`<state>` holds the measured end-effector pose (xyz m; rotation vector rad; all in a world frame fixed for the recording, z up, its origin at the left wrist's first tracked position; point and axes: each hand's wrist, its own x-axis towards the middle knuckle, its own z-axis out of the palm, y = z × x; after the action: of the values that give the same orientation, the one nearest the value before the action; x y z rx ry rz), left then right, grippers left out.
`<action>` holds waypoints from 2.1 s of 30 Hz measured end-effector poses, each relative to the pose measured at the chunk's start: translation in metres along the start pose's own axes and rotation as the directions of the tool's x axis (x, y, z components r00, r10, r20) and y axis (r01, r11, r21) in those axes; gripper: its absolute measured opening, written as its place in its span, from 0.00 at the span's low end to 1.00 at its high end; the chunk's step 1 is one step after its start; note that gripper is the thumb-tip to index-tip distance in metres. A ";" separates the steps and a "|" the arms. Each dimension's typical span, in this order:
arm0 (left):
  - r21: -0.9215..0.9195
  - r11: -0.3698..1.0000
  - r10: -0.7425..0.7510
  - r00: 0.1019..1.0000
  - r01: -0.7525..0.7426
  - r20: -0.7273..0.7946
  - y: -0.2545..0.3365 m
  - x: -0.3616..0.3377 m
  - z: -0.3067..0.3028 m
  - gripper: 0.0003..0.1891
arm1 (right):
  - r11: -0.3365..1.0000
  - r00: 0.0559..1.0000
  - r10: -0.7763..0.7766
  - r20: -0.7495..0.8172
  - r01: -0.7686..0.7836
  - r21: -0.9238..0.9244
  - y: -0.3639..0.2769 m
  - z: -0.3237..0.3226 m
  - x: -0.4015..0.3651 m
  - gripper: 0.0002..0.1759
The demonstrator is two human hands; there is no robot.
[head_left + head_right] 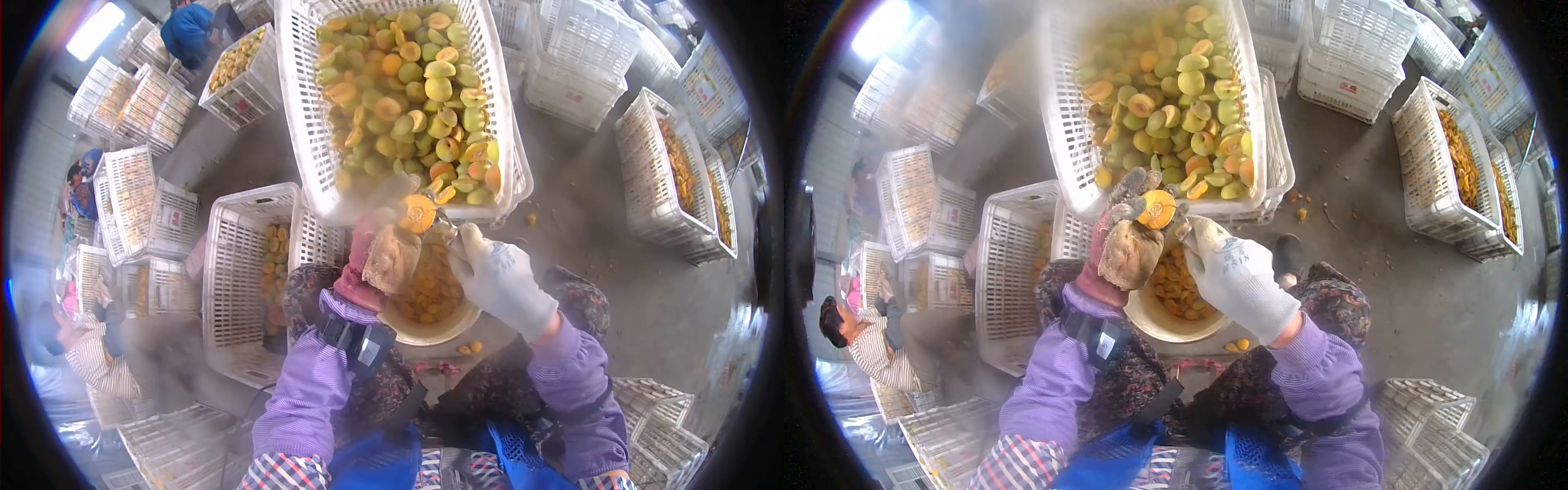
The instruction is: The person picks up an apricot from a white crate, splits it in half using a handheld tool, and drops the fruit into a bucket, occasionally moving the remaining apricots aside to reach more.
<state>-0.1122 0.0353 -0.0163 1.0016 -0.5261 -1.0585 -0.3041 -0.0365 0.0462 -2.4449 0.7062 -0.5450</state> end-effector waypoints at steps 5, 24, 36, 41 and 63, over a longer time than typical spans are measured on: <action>0.766 0.565 0.217 0.951 -0.307 0.221 -0.011 -0.009 -0.003 0.19 | 0.993 1.000 -0.016 0.025 0.019 -0.114 0.003 0.023 -0.001 0.17; 0.773 0.576 0.254 0.957 -0.266 0.140 0.008 -0.023 0.012 0.23 | 0.976 0.989 0.058 0.133 -0.085 0.201 -0.007 0.045 -0.002 0.23; -0.008 1.000 0.020 0.997 -0.021 -0.068 0.038 -0.013 0.004 0.21 | 0.640 0.574 0.063 0.817 -0.651 0.408 -0.013 -0.007 0.017 0.14; 0.151 0.967 0.250 0.888 -0.207 -0.387 0.115 -0.044 -0.021 0.24 | 0.955 0.821 -0.114 0.560 0.247 -0.167 0.019 0.042 -0.023 0.13; 0.656 -0.751 -0.424 0.811 -0.066 -0.404 0.059 0.143 -0.020 0.19 | 0.954 0.879 0.050 0.475 0.099 -0.282 -0.004 -0.021 -0.009 0.13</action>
<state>-0.0078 -0.0771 0.0125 3.1948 -1.9432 -0.8199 -0.3206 -0.0363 0.0625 -2.7129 0.5756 0.1850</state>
